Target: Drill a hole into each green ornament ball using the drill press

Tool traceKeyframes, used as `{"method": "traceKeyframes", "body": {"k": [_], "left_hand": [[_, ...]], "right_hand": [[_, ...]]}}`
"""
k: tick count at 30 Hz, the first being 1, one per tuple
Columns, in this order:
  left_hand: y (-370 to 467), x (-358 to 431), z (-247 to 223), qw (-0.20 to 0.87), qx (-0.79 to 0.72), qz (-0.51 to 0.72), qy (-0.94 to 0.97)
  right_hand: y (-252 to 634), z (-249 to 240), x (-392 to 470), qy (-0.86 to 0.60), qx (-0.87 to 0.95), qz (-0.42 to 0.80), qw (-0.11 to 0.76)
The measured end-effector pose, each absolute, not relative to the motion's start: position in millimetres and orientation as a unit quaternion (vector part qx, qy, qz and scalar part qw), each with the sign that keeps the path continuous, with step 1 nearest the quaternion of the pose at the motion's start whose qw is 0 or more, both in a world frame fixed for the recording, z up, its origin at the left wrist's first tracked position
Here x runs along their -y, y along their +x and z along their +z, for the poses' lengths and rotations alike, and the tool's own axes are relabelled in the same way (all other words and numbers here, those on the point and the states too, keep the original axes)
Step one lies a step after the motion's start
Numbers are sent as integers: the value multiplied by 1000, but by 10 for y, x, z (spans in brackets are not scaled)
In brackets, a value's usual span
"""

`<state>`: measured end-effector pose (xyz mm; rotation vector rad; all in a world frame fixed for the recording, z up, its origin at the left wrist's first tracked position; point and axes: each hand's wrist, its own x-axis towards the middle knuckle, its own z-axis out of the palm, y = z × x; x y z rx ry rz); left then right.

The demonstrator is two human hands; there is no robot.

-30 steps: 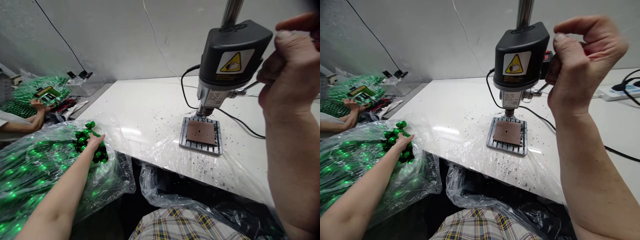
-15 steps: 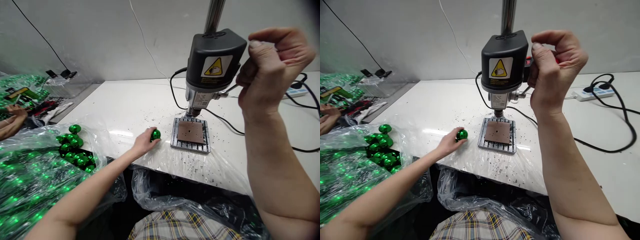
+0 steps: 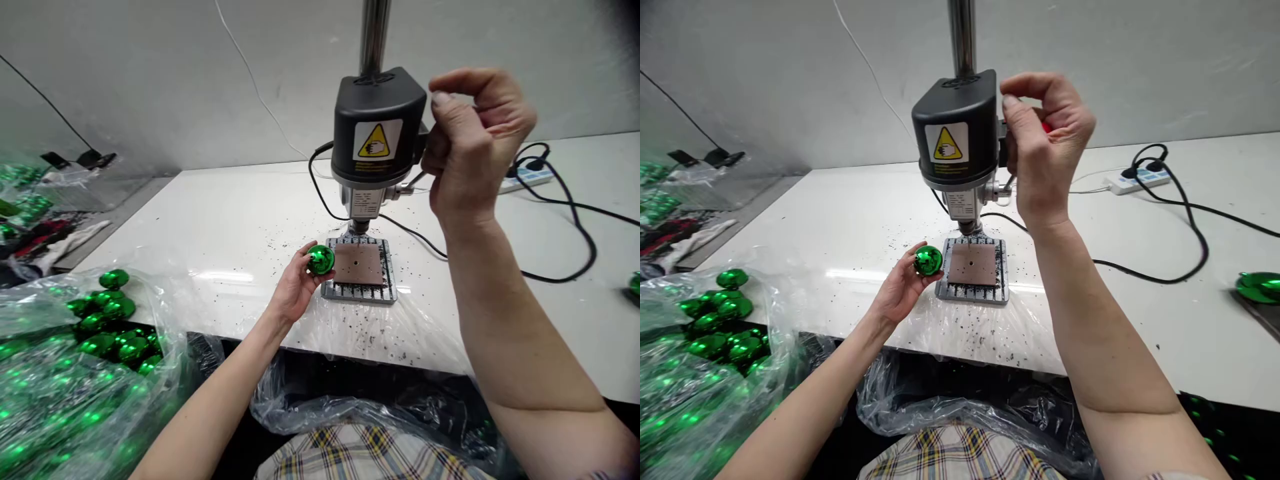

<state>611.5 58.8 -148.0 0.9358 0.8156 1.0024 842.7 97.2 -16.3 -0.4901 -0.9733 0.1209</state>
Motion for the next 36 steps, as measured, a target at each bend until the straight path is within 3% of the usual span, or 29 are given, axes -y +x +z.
{"method": "traceKeyframes", "body": {"k": [4,8,15,19,26,36], "left_hand": [[6303,-583,-1512,782,-347,454,247],[6392,-628,-1617,787,-342,454,240],[6455,-706,-1748,743,-389,429,335],[6509,-790,-1815,707,-371,474,370],[6582,-943,-2052,570,-400,481,533],[6692,-1014,-2142,530,-362,426,638]], "right_hand": [[8371,-115,-873,-216,474,91,849],[8377,-116,-862,-208,473,111,849],[8398,-117,-799,-270,492,120,819],[8404,-107,-801,-264,491,118,822],[8436,-117,-831,-271,494,113,818],[8438,-144,-836,-299,495,94,811]]}}
